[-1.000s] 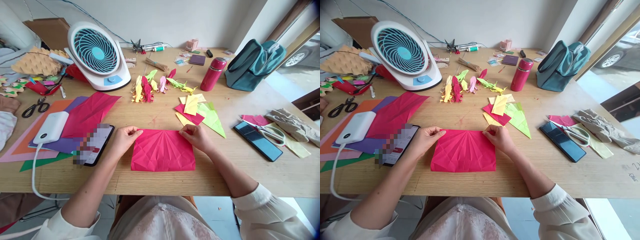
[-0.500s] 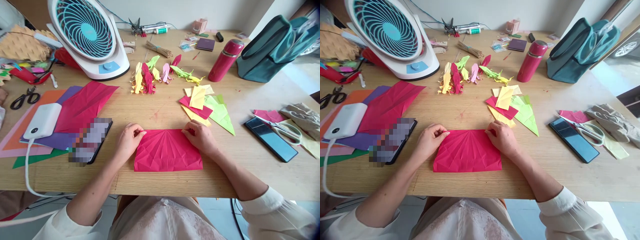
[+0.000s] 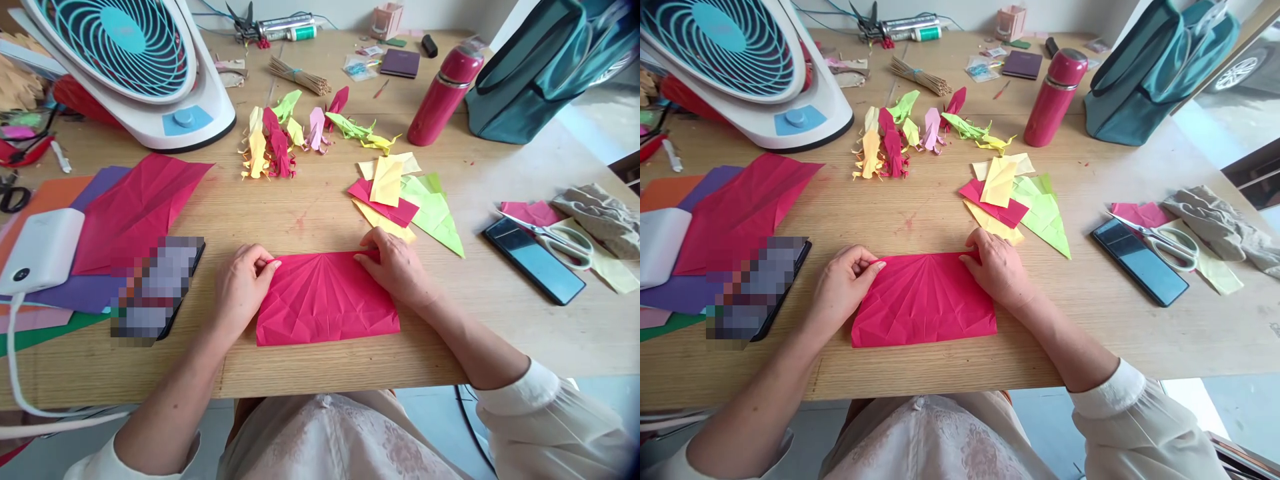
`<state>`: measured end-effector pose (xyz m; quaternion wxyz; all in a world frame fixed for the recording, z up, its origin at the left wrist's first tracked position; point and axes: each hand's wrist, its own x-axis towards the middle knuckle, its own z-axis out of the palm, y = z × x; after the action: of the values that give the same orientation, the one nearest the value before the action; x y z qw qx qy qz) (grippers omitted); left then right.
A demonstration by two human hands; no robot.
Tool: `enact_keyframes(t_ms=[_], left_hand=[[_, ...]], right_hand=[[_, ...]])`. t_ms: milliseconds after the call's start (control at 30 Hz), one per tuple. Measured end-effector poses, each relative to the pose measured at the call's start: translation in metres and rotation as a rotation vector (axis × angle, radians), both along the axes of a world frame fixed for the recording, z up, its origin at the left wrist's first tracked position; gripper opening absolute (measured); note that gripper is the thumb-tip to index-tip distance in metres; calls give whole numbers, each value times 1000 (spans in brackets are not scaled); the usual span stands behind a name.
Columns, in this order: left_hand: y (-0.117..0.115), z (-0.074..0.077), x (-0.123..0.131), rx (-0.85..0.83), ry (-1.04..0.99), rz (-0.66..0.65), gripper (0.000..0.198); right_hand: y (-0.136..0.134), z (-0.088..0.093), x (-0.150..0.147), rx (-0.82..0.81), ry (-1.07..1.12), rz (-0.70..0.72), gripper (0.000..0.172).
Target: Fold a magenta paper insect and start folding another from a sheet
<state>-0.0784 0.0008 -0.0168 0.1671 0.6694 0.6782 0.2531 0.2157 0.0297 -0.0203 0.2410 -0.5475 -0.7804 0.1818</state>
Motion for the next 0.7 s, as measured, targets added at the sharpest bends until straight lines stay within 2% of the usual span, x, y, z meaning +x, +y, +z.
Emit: enact_keyframes(t_ms=[200,267,367,467,567,700], left_hand=[[1,2,0,-22,38,-4,17],[0,1,0,15,45,1,10],[0,-1,1,136,85,-31,20],[0,-3,1,247,178,-214,10],[4,-4,0,344,236,-434,21],[8,-4,-5,431,279,-618,24]], right_hand=[[-5,10,-3,109,-179,-50,20],[-6,13,-6,126,-255,-50,13],[-7,14,-9,97,-301,20,10],[-9,14,-12,68,-289,79,18],[-11,15,-13,62,-290,93,24],[-12,16,-11,63,-289,114,26]])
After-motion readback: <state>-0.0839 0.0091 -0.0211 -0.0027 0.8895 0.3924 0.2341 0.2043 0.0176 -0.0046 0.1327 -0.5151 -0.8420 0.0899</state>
